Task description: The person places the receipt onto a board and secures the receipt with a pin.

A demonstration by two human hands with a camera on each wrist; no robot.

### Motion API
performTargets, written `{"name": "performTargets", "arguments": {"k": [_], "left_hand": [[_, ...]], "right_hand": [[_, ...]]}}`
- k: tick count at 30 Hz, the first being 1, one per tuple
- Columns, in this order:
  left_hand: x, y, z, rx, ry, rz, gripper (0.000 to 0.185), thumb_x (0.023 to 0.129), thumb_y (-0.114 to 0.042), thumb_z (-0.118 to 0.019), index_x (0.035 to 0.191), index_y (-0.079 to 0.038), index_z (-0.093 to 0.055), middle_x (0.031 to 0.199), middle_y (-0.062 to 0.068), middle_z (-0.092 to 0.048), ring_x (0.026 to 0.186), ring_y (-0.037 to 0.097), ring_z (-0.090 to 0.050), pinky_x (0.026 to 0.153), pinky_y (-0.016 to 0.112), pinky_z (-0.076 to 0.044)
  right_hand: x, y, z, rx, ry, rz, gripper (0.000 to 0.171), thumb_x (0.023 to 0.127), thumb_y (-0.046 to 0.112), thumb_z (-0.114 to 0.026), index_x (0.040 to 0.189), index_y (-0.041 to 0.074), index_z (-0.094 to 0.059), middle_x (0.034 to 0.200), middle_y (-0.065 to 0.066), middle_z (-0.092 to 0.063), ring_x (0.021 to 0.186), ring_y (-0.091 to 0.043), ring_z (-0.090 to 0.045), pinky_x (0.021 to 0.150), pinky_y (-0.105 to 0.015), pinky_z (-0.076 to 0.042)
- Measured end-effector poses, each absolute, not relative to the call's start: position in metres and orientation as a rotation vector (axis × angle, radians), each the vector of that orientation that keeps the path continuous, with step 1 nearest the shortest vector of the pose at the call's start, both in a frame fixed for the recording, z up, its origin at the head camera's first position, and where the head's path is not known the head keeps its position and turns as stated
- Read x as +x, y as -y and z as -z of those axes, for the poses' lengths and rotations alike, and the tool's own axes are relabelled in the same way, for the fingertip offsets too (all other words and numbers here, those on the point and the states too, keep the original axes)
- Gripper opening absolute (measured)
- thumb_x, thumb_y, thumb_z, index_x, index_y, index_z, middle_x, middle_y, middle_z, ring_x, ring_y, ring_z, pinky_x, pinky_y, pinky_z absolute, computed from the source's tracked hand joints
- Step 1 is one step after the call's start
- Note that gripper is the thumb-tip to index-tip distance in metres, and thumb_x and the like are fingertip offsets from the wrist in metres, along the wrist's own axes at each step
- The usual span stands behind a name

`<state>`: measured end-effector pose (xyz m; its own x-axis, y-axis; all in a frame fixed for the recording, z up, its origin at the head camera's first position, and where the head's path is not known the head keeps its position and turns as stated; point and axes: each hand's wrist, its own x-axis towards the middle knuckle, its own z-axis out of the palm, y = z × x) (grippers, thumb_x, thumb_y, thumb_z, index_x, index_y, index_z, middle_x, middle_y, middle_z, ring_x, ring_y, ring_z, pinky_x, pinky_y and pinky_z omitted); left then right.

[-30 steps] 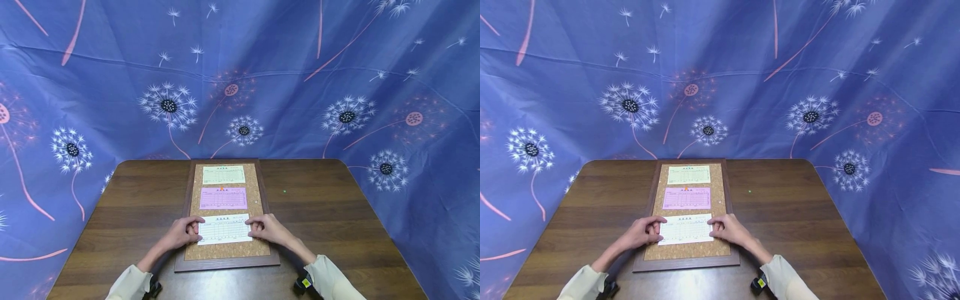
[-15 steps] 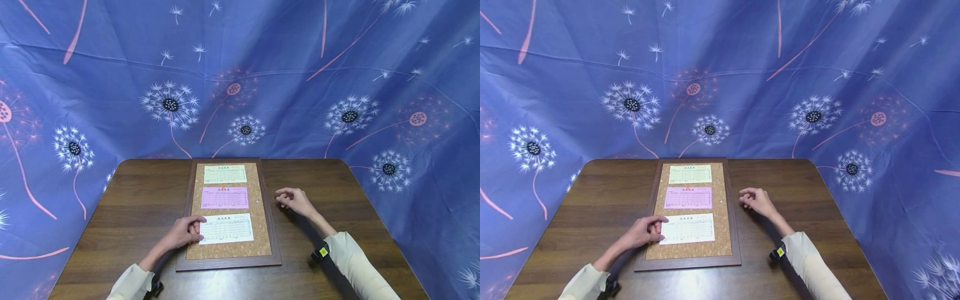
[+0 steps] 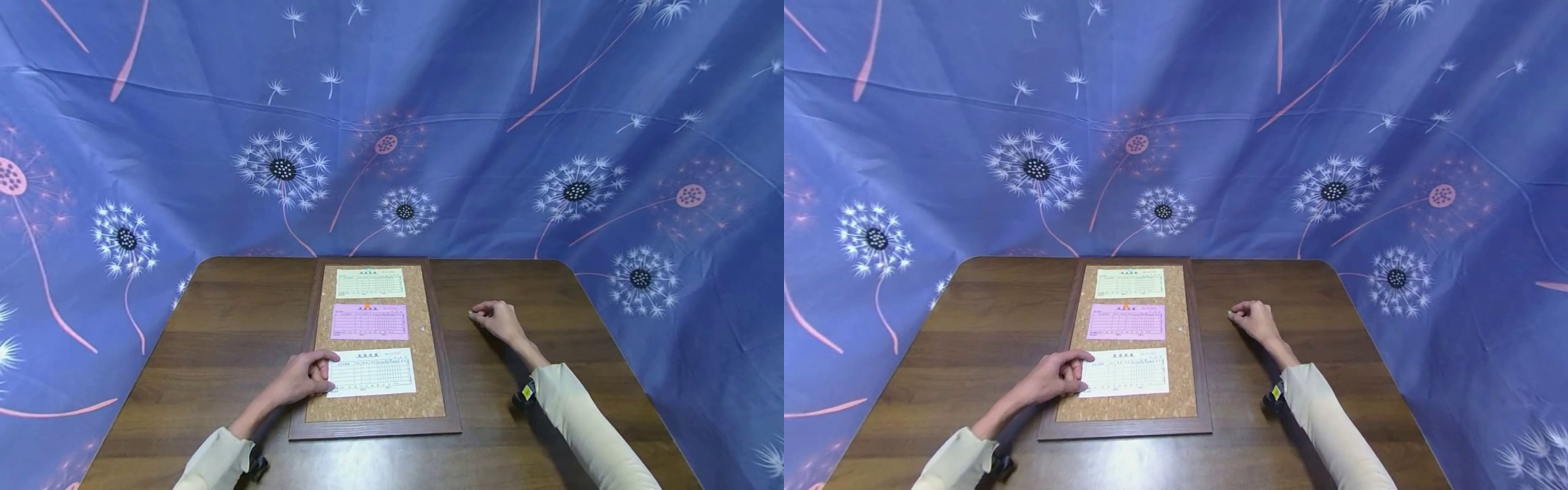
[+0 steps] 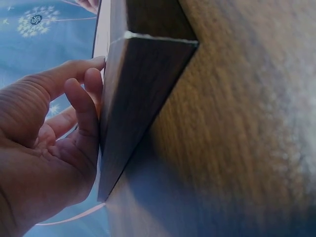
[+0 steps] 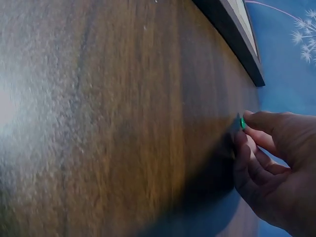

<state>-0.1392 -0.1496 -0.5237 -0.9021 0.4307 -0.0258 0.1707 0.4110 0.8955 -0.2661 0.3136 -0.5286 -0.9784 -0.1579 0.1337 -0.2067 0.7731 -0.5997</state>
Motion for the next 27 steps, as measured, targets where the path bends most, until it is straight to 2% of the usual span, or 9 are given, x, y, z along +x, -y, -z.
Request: {"name": "performTargets", "arguments": {"k": [8, 17, 20, 27], "left_hand": [[-0.14, 0.149, 0.52, 0.508, -2.441, -1.469, 0.045, 0.076, 0.005, -0.08, 0.118, 0.008, -0.065, 0.08, 0.012, -0.06, 0.058, -0.001, -0.048, 0.054, 0.016, -0.04], [-0.141, 0.147, 0.521, 0.487, -2.459, -1.422, 0.045, 0.076, 0.004, -0.081, 0.118, 0.007, -0.065, 0.08, 0.009, -0.06, 0.058, 0.0, -0.047, 0.055, 0.017, -0.039], [-0.139, 0.147, 0.52, 0.497, -2.454, -1.431, 0.044, 0.076, 0.004, -0.081, 0.117, 0.007, -0.065, 0.08, 0.011, -0.06, 0.058, 0.0, -0.048, 0.054, 0.017, -0.04], [-0.138, 0.148, 0.52, 0.504, -2.452, -1.443, 0.044, 0.076, 0.003, -0.081, 0.117, 0.007, -0.065, 0.08, 0.01, -0.06, 0.058, -0.001, -0.048, 0.055, 0.017, -0.04]], "right_hand": [[-0.271, -0.305, 0.529, 0.237, 2.854, -0.967, 0.017, 0.091, 0.017, -0.077, 0.089, 0.0, -0.08, 0.074, -0.011, -0.076, 0.059, -0.007, -0.065, 0.06, -0.023, -0.05], [-0.267, -0.305, 0.523, 0.127, 2.921, -0.941, 0.016, 0.092, 0.017, -0.074, 0.09, 0.003, -0.082, 0.071, -0.009, -0.076, 0.057, -0.006, -0.064, 0.06, -0.027, -0.048], [-0.264, -0.303, 0.522, 0.155, 2.94, -0.928, 0.016, 0.093, 0.018, -0.074, 0.09, 0.005, -0.082, 0.068, -0.006, -0.075, 0.056, -0.006, -0.063, 0.06, -0.028, -0.048], [-0.251, -0.282, 0.513, 0.348, 2.871, -1.026, 0.011, 0.092, 0.015, -0.076, 0.088, 0.006, -0.08, 0.068, -0.006, -0.074, 0.055, -0.006, -0.062, 0.057, -0.022, -0.047]]}}
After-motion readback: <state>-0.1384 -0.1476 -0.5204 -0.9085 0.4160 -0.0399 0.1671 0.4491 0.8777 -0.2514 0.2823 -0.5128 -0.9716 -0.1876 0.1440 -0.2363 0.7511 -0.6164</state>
